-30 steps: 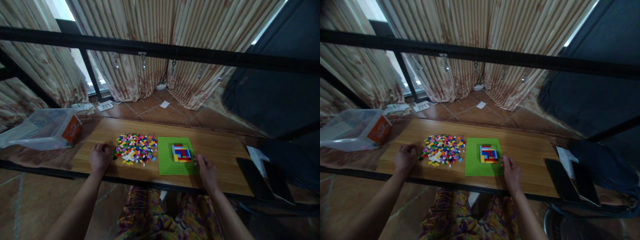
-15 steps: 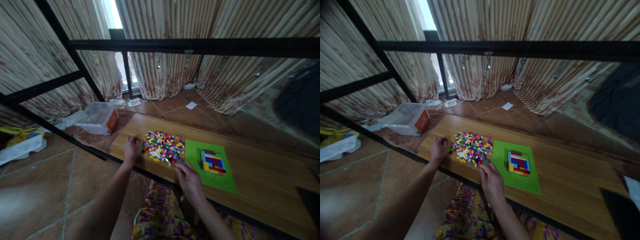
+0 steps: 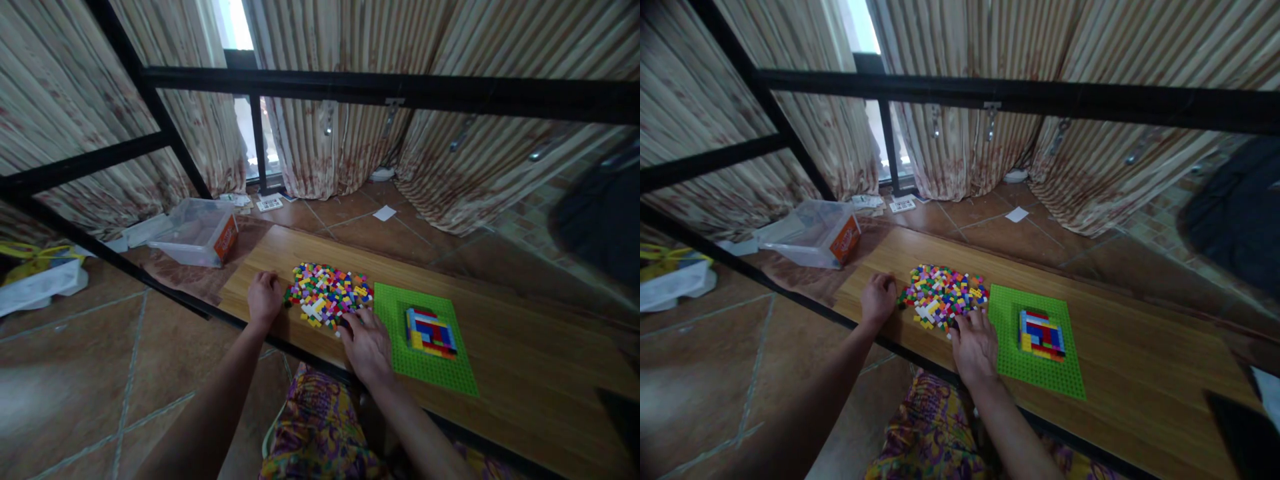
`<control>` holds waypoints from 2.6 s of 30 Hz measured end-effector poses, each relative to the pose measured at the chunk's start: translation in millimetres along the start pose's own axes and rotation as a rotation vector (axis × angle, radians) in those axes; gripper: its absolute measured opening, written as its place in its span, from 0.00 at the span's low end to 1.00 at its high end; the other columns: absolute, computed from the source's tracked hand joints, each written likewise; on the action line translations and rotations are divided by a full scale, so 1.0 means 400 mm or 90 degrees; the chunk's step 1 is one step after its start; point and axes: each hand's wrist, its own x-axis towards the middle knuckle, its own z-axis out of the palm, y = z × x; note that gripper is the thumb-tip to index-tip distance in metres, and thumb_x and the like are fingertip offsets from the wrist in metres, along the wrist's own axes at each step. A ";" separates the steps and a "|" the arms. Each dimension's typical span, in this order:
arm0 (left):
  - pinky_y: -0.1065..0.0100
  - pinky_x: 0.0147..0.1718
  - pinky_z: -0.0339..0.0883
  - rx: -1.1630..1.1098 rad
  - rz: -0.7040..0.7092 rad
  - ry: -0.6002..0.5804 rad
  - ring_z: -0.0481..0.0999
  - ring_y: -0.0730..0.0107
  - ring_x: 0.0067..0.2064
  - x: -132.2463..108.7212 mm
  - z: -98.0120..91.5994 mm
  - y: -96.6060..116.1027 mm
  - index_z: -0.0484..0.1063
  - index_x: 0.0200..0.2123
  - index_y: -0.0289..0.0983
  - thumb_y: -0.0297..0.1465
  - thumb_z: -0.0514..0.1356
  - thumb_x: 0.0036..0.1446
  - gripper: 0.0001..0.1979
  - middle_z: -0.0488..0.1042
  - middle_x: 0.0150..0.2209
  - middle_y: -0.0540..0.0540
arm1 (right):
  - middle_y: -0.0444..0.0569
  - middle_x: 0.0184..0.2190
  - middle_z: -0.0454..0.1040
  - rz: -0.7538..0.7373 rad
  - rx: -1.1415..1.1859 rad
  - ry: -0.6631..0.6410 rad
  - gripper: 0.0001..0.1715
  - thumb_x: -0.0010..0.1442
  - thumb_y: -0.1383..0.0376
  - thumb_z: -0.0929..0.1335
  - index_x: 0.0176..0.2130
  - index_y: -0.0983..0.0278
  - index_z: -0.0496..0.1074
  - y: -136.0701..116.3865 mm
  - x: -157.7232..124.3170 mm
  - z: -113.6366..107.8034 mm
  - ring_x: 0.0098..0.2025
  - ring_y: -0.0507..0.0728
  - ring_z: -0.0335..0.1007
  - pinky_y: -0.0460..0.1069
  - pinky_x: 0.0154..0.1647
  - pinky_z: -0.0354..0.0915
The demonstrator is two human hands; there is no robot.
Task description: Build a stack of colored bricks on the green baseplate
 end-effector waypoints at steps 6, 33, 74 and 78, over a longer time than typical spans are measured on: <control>0.66 0.43 0.66 0.005 0.003 -0.003 0.74 0.64 0.42 0.001 0.005 -0.006 0.76 0.36 0.38 0.29 0.52 0.56 0.12 0.75 0.40 0.43 | 0.50 0.40 0.73 -0.036 -0.029 -0.001 0.09 0.62 0.63 0.66 0.38 0.58 0.77 0.007 0.014 -0.001 0.44 0.61 0.66 0.54 0.46 0.61; 0.65 0.42 0.67 0.013 -0.009 -0.019 0.74 0.62 0.44 0.010 -0.018 0.003 0.76 0.37 0.37 0.32 0.52 0.56 0.13 0.75 0.42 0.41 | 0.49 0.38 0.73 0.008 0.211 0.086 0.09 0.63 0.64 0.66 0.36 0.59 0.77 0.010 -0.013 -0.026 0.42 0.58 0.67 0.53 0.47 0.63; 0.58 0.42 0.69 0.085 -0.061 -0.070 0.74 0.56 0.43 0.029 -0.036 0.017 0.76 0.41 0.36 0.34 0.54 0.56 0.14 0.74 0.46 0.39 | 0.44 0.26 0.76 0.457 0.665 0.149 0.16 0.41 0.56 0.76 0.29 0.64 0.77 0.400 -0.162 -0.154 0.28 0.53 0.69 0.48 0.32 0.63; 0.58 0.42 0.69 0.088 -0.059 -0.068 0.74 0.55 0.44 0.030 -0.033 0.011 0.76 0.40 0.36 0.34 0.54 0.56 0.14 0.74 0.46 0.39 | 0.43 0.23 0.75 0.481 0.646 0.126 0.16 0.40 0.57 0.76 0.28 0.64 0.76 0.398 -0.152 -0.166 0.26 0.52 0.67 0.47 0.28 0.61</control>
